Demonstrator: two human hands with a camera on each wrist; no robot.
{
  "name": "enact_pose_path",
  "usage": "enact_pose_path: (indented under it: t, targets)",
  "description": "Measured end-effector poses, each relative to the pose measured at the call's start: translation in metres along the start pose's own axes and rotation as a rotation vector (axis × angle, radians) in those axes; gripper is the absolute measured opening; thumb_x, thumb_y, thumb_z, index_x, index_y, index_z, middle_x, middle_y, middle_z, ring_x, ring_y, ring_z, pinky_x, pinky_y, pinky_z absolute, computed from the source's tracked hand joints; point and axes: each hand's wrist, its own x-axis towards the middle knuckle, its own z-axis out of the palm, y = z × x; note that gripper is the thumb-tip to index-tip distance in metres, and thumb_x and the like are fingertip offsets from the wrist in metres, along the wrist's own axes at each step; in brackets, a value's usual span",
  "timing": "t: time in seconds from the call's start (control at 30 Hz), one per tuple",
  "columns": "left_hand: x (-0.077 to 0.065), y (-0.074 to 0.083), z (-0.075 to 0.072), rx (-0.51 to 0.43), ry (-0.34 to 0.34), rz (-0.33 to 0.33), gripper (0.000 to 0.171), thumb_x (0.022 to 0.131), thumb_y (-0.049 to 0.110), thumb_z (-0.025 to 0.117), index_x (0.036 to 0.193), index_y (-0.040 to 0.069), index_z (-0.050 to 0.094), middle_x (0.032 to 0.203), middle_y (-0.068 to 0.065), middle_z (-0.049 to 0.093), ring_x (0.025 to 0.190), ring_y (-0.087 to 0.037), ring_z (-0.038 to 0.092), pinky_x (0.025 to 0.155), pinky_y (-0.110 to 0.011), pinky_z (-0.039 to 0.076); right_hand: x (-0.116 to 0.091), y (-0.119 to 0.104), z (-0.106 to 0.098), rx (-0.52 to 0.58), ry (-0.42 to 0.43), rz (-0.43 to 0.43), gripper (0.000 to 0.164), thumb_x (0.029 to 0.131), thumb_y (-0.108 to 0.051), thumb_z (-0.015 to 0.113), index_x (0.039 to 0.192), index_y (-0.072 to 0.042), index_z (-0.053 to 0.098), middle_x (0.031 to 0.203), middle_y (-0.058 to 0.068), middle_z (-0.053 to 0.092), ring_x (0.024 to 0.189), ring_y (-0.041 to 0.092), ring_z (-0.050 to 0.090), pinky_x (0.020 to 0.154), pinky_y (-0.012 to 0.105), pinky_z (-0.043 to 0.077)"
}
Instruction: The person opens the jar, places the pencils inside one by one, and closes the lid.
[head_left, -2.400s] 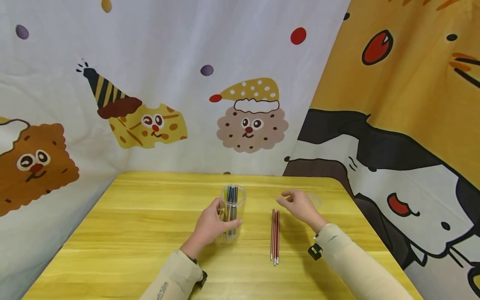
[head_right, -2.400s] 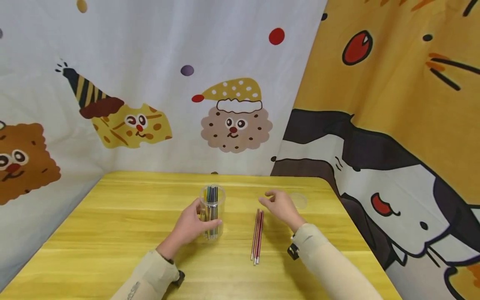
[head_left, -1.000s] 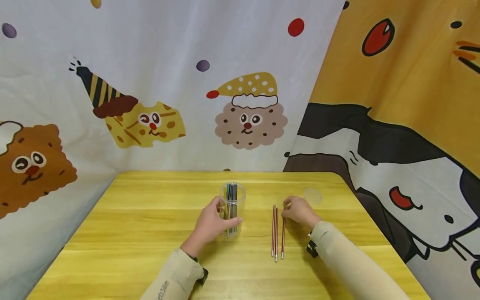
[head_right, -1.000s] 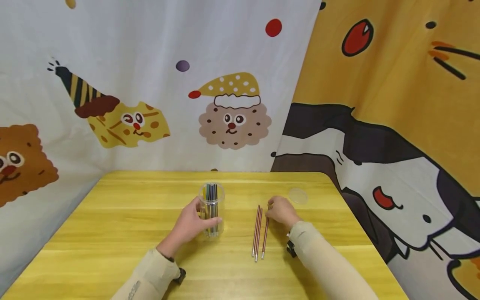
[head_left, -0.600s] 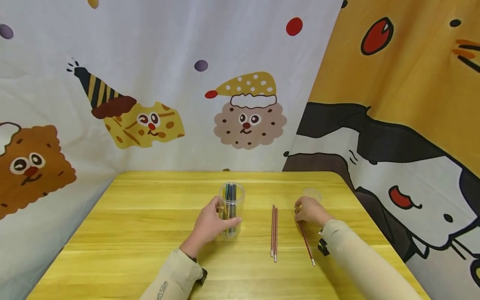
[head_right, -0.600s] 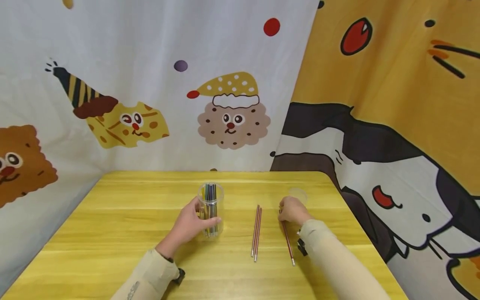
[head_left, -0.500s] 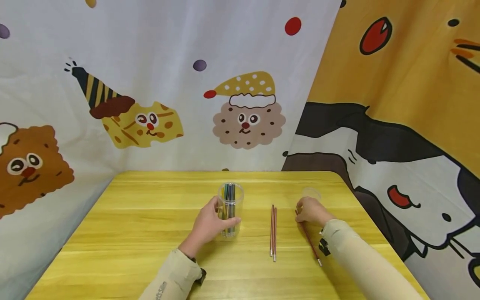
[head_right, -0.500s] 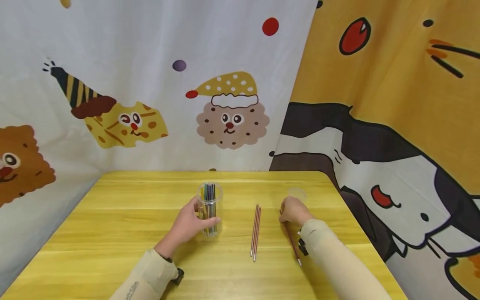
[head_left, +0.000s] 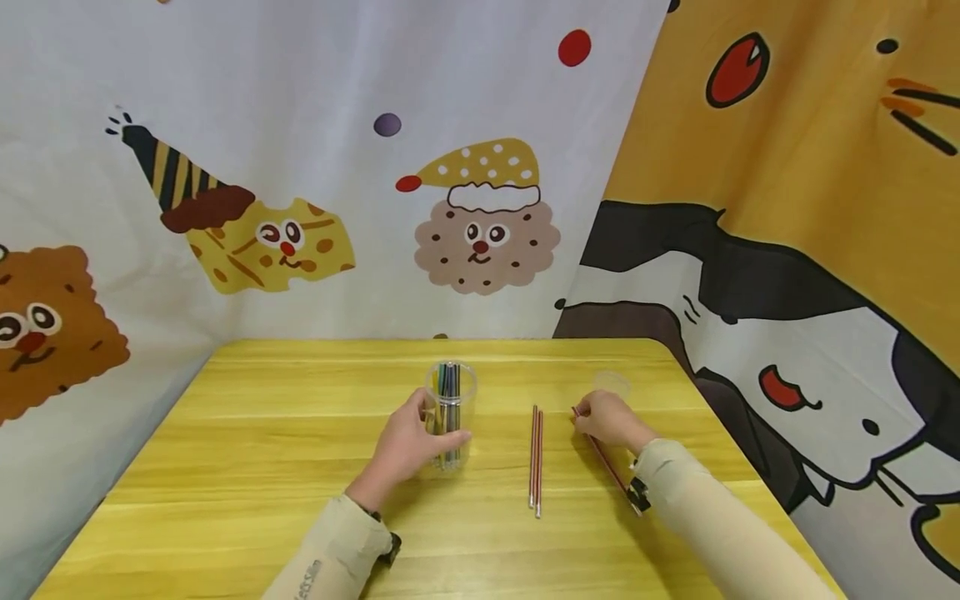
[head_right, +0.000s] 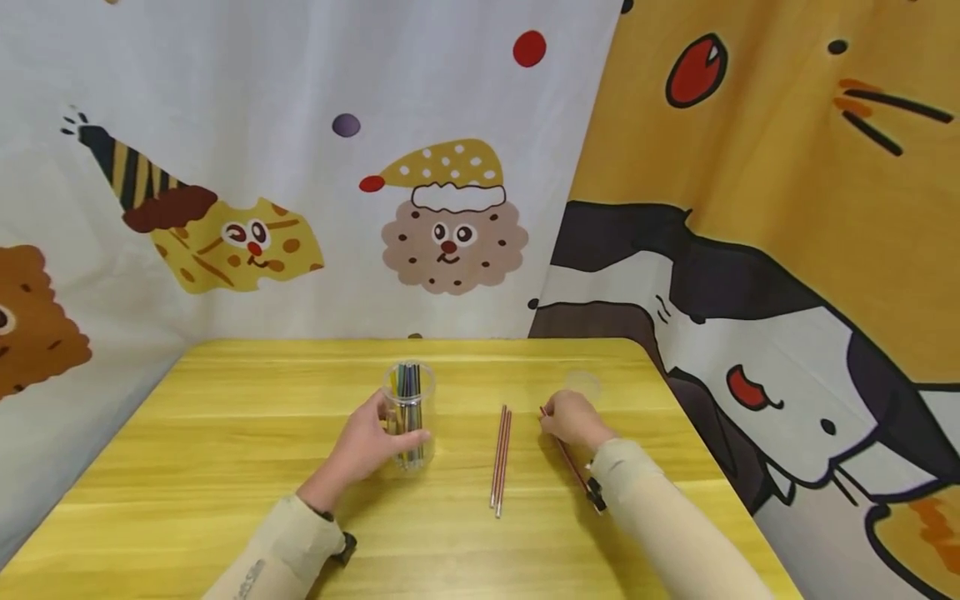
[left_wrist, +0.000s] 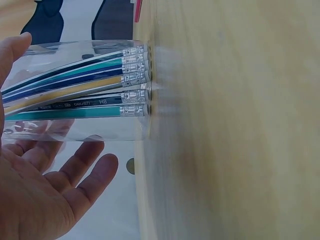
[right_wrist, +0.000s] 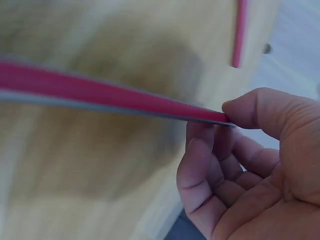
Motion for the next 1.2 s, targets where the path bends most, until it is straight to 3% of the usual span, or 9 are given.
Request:
enact_pose_path:
  t: [0.1, 0.3, 0.43, 0.57, 0.8, 0.93, 1.1, 1.2]
  targets:
    - [0.0, 0.0, 0.0, 0.009, 0.005, 0.0, 0.065, 0.08, 0.053, 0.093, 0.114, 0.013, 0.054, 0.098, -0.008, 0.064, 0.08, -0.022, 0.056, 0.061, -0.034, 0.046, -0.001, -0.004, -0.012, 0.074, 0.031, -0.031, 0.023, 0.1, -0.009, 0.068, 0.116, 0.006, 0.077, 0.099, 0.016, 0.077, 0.069, 0.018, 0.059, 0.064, 0.032, 0.05]
    - [0.0, 0.0, 0.0, 0.021, 0.006, 0.004, 0.065, 0.08, 0.053, 0.093, 0.114, 0.013, 0.054, 0.1, -0.008, 0.065, 0.082, -0.022, 0.057, 0.062, -0.034, 0.047, -0.001, -0.014, -0.037, 0.228, 0.053, -0.019, 0.043, 0.109, -0.017, 0.062, 0.148, 0.0, 0.058, 0.114, 0.019, 0.075, 0.085, 0.02, 0.071, 0.07, 0.035, 0.059]
    - [0.0, 0.0, 0.0, 0.008, 0.005, 0.007, 0.065, 0.081, 0.053, 0.093, 0.114, 0.014, 0.054, 0.102, -0.008, 0.066, 0.085, -0.021, 0.06, 0.064, -0.033, 0.05, -0.001, -0.029, -0.053, 0.304, 0.176, -0.091, 0.054, 0.108, -0.014, 0.065, 0.159, -0.009, 0.048, 0.112, 0.019, 0.075, 0.087, 0.027, 0.072, 0.07, 0.032, 0.058]
    - [0.0, -0.001, 0.0, -0.004, 0.008, 0.012, 0.064, 0.08, 0.052, 0.093, 0.114, 0.014, 0.054, 0.103, -0.007, 0.067, 0.086, -0.022, 0.061, 0.065, -0.034, 0.051, -0.005, -0.05, -0.07, 0.354, 0.352, -0.205, 0.051, 0.106, -0.012, 0.069, 0.155, -0.014, 0.055, 0.11, 0.017, 0.076, 0.09, 0.029, 0.075, 0.072, 0.026, 0.06]
    - [0.0, -0.003, 0.001, 0.025, 0.014, 0.024, 0.064, 0.08, 0.051, 0.093, 0.117, 0.014, 0.055, 0.112, -0.008, 0.069, 0.098, -0.023, 0.066, 0.073, -0.037, 0.057, -0.016, -0.097, -0.093, 0.544, 0.623, -0.355, 0.045, 0.104, -0.016, 0.073, 0.147, -0.018, 0.064, 0.106, 0.014, 0.077, 0.081, 0.003, 0.073, 0.075, 0.016, 0.061]
    - [0.0, -0.004, 0.001, 0.026, 0.017, 0.028, 0.065, 0.08, 0.051, 0.094, 0.119, 0.015, 0.056, 0.118, -0.009, 0.069, 0.106, -0.024, 0.067, 0.079, -0.04, 0.059, -0.02, -0.128, -0.103, 0.718, 0.763, -0.459, 0.044, 0.102, -0.013, 0.074, 0.145, -0.019, 0.066, 0.104, 0.004, 0.078, 0.081, 0.009, 0.076, 0.075, 0.02, 0.063]
    - [0.0, -0.003, 0.001, 0.014, 0.018, 0.023, 0.063, 0.08, 0.05, 0.094, 0.115, 0.015, 0.055, 0.113, -0.007, 0.069, 0.1, -0.022, 0.066, 0.076, -0.038, 0.057, -0.023, -0.165, -0.111, 0.906, 0.847, -0.592, 0.046, 0.1, -0.006, 0.075, 0.144, -0.013, 0.066, 0.103, -0.004, 0.077, 0.08, 0.014, 0.074, 0.076, 0.023, 0.063]
    - [0.0, -0.004, 0.002, 0.011, 0.016, 0.024, 0.063, 0.079, 0.049, 0.095, 0.114, 0.015, 0.055, 0.111, -0.007, 0.069, 0.096, -0.022, 0.065, 0.073, -0.036, 0.056, -0.02, -0.179, -0.108, 0.92, 0.846, -0.652, 0.046, 0.099, -0.002, 0.074, 0.143, -0.008, 0.065, 0.103, 0.007, 0.078, 0.079, 0.011, 0.074, 0.075, 0.023, 0.063]
